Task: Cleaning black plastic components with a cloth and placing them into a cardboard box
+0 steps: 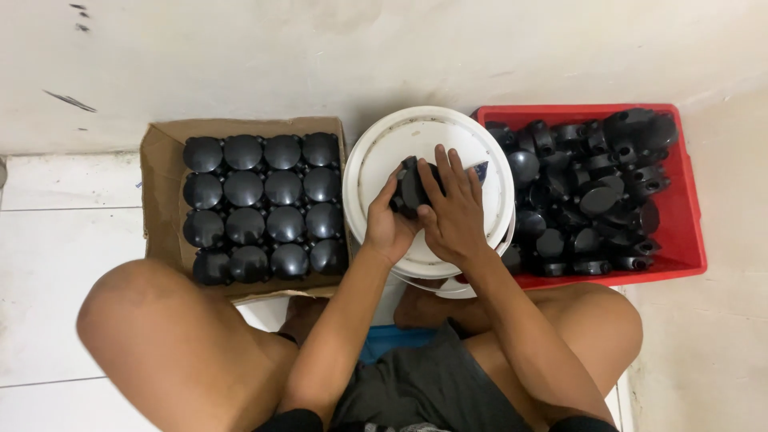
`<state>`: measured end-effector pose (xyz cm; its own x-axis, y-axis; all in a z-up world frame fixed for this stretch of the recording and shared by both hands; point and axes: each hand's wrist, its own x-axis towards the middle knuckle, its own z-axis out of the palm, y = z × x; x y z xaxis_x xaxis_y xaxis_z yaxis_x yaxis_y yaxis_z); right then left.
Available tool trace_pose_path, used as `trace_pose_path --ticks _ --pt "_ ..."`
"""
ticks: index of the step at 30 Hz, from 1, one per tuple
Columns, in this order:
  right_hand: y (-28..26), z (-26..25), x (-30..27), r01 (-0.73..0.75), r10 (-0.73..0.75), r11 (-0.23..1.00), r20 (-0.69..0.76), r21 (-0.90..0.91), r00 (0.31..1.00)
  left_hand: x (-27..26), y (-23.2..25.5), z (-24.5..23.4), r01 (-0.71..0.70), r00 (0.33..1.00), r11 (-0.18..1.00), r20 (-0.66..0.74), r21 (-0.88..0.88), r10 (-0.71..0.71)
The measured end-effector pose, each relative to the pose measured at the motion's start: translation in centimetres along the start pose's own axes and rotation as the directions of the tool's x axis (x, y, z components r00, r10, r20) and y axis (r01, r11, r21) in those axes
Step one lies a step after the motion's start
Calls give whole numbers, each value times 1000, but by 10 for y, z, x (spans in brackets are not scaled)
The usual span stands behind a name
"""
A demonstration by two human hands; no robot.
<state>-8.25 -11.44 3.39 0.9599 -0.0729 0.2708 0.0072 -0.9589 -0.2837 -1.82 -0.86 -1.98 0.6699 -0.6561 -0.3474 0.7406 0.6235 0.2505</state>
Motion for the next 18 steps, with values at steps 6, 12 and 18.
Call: trace_pose_path --ticks 6,12,18 --pt "9 9 5 -137 146 984 -77 118 986 -9 13 -8 -65 998 998 -24 13 66" --pt "-28 -15 12 16 15 955 -102 295 995 -15 13 12 -216 975 974 -43 71 220" --pt "-57 -36 17 -262 225 846 136 464 965 -30 16 29 -354 934 902 45 248 355"
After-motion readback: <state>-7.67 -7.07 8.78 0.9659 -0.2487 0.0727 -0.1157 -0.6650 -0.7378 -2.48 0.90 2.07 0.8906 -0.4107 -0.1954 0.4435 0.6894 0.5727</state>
